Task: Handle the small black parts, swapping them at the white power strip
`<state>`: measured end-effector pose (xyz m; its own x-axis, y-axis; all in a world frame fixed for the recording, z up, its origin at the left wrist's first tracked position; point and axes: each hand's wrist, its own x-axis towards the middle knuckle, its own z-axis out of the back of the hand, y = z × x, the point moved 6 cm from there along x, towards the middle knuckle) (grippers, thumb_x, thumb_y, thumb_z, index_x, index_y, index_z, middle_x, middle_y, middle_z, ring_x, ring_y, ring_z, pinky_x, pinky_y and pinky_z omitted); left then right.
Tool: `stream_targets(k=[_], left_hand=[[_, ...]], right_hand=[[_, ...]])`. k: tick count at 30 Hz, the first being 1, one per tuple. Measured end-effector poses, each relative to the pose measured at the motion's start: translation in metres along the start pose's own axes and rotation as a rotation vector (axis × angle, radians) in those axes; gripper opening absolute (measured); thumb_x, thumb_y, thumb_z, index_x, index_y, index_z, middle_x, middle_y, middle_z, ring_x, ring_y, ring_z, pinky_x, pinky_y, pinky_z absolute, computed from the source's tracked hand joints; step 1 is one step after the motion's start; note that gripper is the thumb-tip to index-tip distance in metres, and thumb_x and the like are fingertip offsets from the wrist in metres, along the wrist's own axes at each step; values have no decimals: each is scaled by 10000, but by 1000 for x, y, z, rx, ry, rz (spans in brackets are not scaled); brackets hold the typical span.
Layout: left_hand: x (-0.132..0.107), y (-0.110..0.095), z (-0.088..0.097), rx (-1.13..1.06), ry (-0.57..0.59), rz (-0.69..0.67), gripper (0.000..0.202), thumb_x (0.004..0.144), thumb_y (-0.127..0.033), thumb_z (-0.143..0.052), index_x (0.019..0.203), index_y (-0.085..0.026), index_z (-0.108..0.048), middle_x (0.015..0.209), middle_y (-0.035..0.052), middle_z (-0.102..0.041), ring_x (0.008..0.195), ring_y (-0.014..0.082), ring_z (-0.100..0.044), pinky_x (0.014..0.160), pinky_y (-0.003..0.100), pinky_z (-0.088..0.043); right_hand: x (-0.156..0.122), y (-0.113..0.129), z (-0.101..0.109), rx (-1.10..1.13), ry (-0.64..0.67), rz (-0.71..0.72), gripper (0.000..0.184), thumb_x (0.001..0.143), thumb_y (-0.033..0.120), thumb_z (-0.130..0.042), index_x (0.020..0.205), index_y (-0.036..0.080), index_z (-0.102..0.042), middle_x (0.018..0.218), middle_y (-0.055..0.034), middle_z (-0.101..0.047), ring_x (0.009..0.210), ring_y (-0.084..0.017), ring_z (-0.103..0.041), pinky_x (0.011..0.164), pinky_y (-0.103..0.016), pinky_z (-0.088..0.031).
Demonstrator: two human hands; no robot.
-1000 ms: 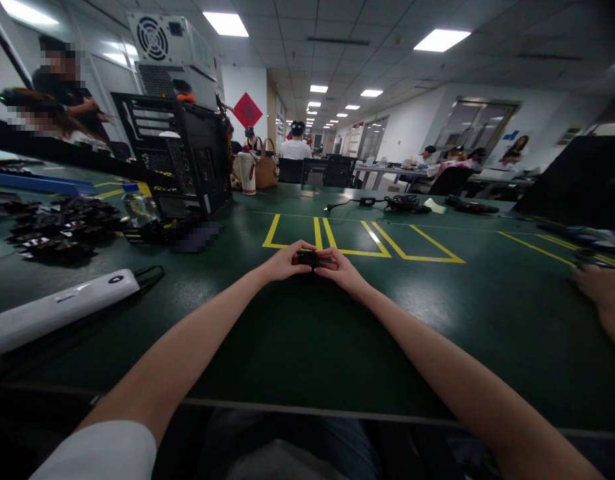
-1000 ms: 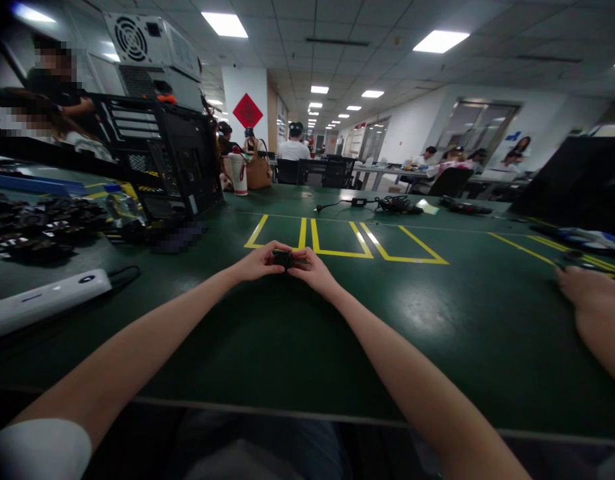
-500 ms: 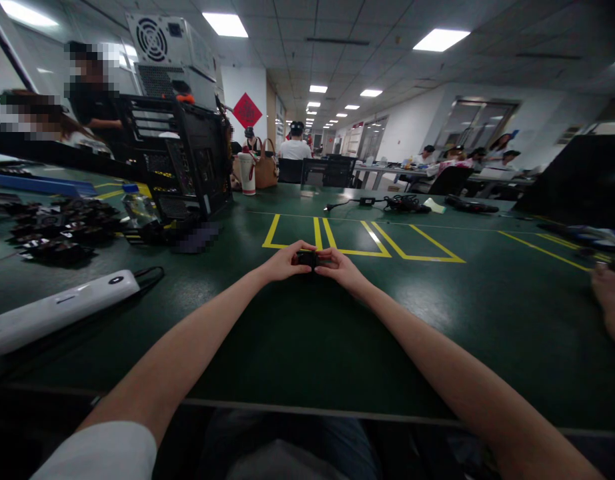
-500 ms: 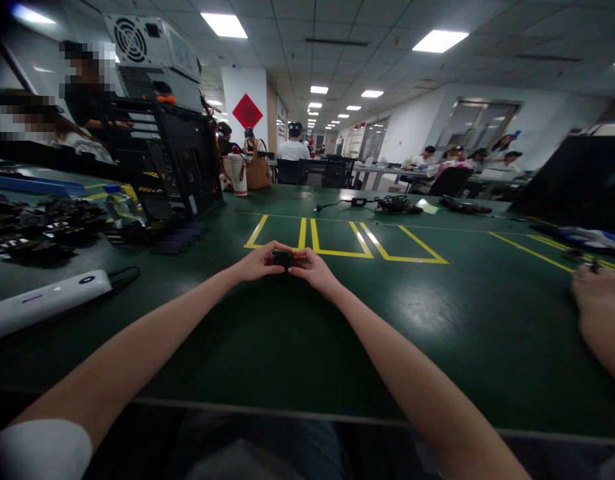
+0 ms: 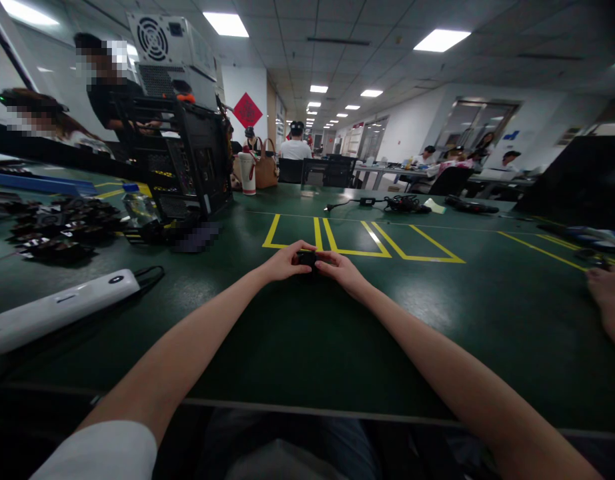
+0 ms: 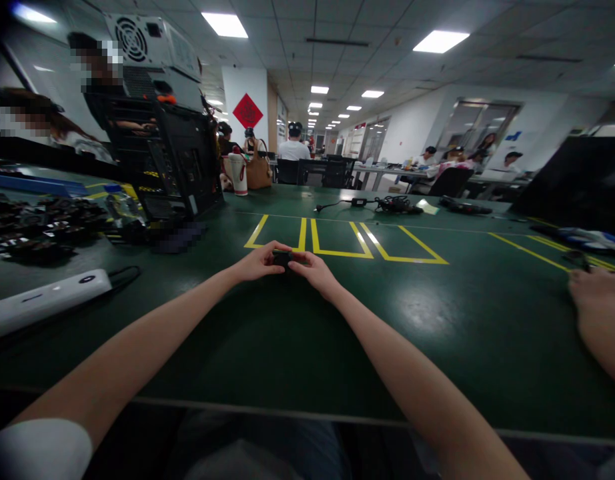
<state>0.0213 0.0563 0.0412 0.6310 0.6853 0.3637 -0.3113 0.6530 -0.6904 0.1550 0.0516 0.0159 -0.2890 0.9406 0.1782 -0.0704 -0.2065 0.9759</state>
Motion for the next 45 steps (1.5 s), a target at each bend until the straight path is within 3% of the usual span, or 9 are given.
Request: stream_targets(k=[5, 11, 17, 22, 28, 33, 39, 45], left_hand=[[1, 2, -1, -8, -6, -11, 452, 699, -243, -593, 1115, -200, -421, 751, -19, -489, 556, 77, -445, 503, 202, -351], [2, 4, -2, -10, -2, -12, 460, 700, -232, -595, 1120, -189, -413, 734, -24, -487, 545, 70, -433, 491, 189, -334], [0, -3, 0, -8, 3, -11, 445, 706, -223, -588, 1115, -184, -414, 732, -26, -475, 550, 69, -430, 497, 192, -341], [0, -4, -1, -10, 5, -11, 438, 710, -223, -587, 1110, -179, -416, 736, -22, -476, 550, 68, -429, 500, 191, -339], [0, -3, -1, -16, 6, -20, 446, 711, -232, -587, 1118, -185, -413, 763, -15, -482, 560, 70, -433, 501, 194, -339], [1, -1, 0, -2, -9, -15, 449, 700, -225, -597, 1112, -182, -425, 745, -18, -479, 558, 70, -431, 505, 192, -341], [2, 1, -1, -32, -14, -10, 458, 692, -238, -606, 1108, -177, -425, 747, -19, -487, 541, 63, -424, 495, 187, -329], [1, -2, -1, -12, -8, -10, 461, 693, -246, -607, 1111, -165, -430, 702, -29, -470, 531, 65, -413, 493, 191, -324]], right_hand=[[-2, 1, -1, 48, 50, 47, 408, 584, 192, -694, 943, 215, -502, 973, -18, -567, 898, -150, -566, 860, -366, -424], [0, -3, 1, 60, -22, 65, 258, 652, 315, -639, 863, 220, -524, 891, -2, -573, 744, -110, -563, 755, -324, -449], [3, -7, 0, 79, -6, -4, 331, 660, 299, -635, 970, 219, -551, 992, -32, -567, 854, -145, -557, 824, -356, -425], [0, -4, 0, 93, 45, 46, 378, 591, 204, -693, 930, 230, -527, 934, -4, -571, 862, -142, -561, 843, -355, -417], [-1, -4, -1, 106, 1, 34, 250, 665, 306, -633, 879, 234, -525, 886, -1, -571, 797, -129, -560, 781, -343, -444], [2, -8, -1, 96, -16, -29, 313, 664, 299, -631, 951, 221, -533, 967, -27, -563, 834, -138, -557, 815, -355, -435], [-1, -1, -2, 111, 39, 62, 378, 579, 197, -698, 904, 227, -508, 962, -6, -561, 878, -136, -555, 862, -355, -408], [0, -7, 0, 117, -16, 13, 263, 653, 332, -636, 868, 240, -516, 918, -5, -566, 830, -136, -555, 799, -361, -438]])
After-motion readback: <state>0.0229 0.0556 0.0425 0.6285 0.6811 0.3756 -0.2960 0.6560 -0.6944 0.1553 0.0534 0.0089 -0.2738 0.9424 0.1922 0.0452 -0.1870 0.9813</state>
